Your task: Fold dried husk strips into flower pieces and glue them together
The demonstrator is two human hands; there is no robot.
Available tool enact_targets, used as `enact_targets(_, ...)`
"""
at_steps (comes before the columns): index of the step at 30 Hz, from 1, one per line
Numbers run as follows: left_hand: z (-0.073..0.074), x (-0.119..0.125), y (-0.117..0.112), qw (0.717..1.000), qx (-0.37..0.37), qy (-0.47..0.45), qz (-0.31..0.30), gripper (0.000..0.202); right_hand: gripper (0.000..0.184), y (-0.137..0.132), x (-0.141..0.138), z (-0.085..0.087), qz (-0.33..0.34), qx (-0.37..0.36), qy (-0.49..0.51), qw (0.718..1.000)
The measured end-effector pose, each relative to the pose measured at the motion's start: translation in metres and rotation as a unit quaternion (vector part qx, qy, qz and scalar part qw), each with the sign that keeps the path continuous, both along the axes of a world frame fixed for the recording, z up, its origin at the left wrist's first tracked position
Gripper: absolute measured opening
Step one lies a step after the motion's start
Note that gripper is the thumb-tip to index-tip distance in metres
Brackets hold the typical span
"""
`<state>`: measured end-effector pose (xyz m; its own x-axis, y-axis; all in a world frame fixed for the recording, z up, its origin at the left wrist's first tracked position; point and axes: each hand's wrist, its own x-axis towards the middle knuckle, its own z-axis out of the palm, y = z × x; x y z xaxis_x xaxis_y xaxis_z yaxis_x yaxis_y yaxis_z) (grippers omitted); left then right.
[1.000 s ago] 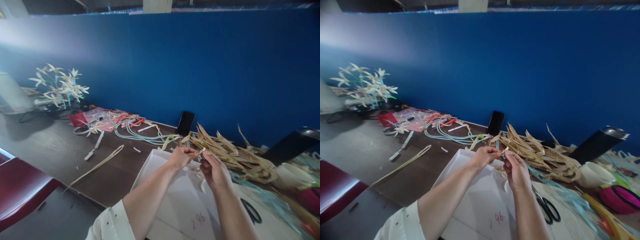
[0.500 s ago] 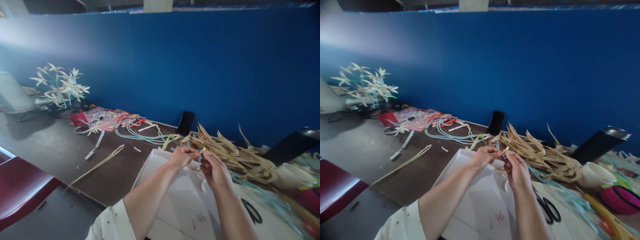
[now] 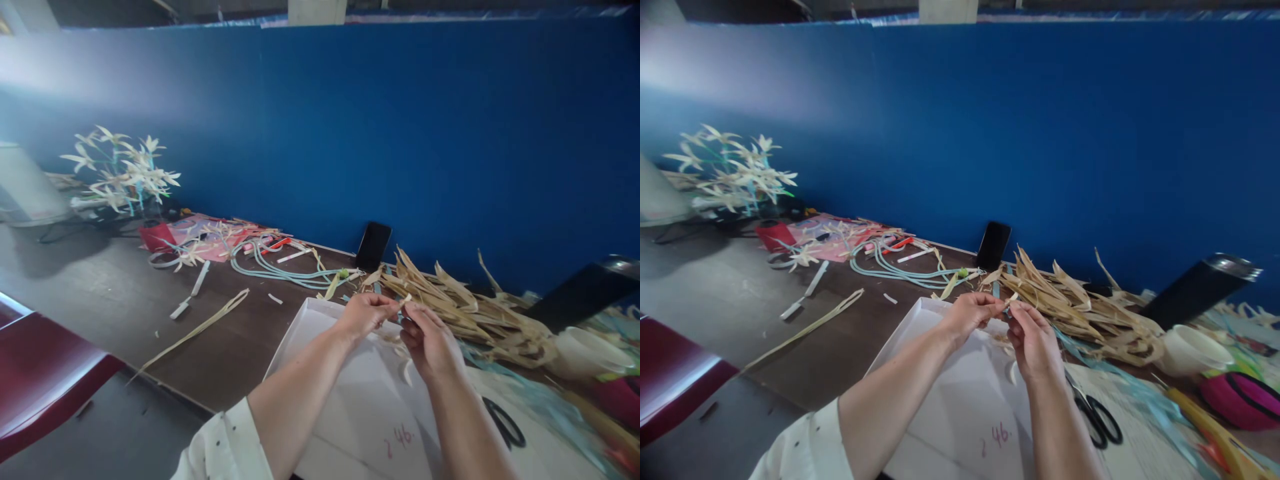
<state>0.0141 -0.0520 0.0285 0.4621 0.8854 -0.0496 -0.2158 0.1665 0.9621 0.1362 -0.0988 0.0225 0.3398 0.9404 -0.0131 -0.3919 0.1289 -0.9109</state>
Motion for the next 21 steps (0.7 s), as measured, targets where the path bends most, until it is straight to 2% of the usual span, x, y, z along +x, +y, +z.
enact_targets(7, 0.0, 0.001, 0.002, 0.999, -0.016, -0.017, 0.029, 0.033, 0.023, 0.001, 0.0, -0.002, -0.001, 0.002, 0.011, 1.0)
enact_targets(10, -0.001, 0.001, 0.005, 0.998, -0.02, -0.024, 0.05, 0.031, 0.029, 0.003, 0.0, -0.003, -0.052, 0.019, -0.003, 0.998)
enact_targets(13, -0.007, 0.002, 0.008, 0.997, -0.016, -0.007, 0.076, 0.031, 0.027, 0.004, 0.0, -0.001, -0.131, 0.073, -0.035, 0.988)
enact_targets(16, -0.017, 0.003, 0.011, 0.995, -0.019, 0.014, 0.099, 0.028, 0.025, -0.002, -0.002, 0.012, -0.176, 0.119, -0.064, 0.975)
enact_targets(21, -0.028, 0.006, 0.015, 0.994, -0.024, 0.005, 0.103, 0.03, 0.019, -0.023, -0.01, 0.055, -0.203, 0.179, -0.081, 0.959)
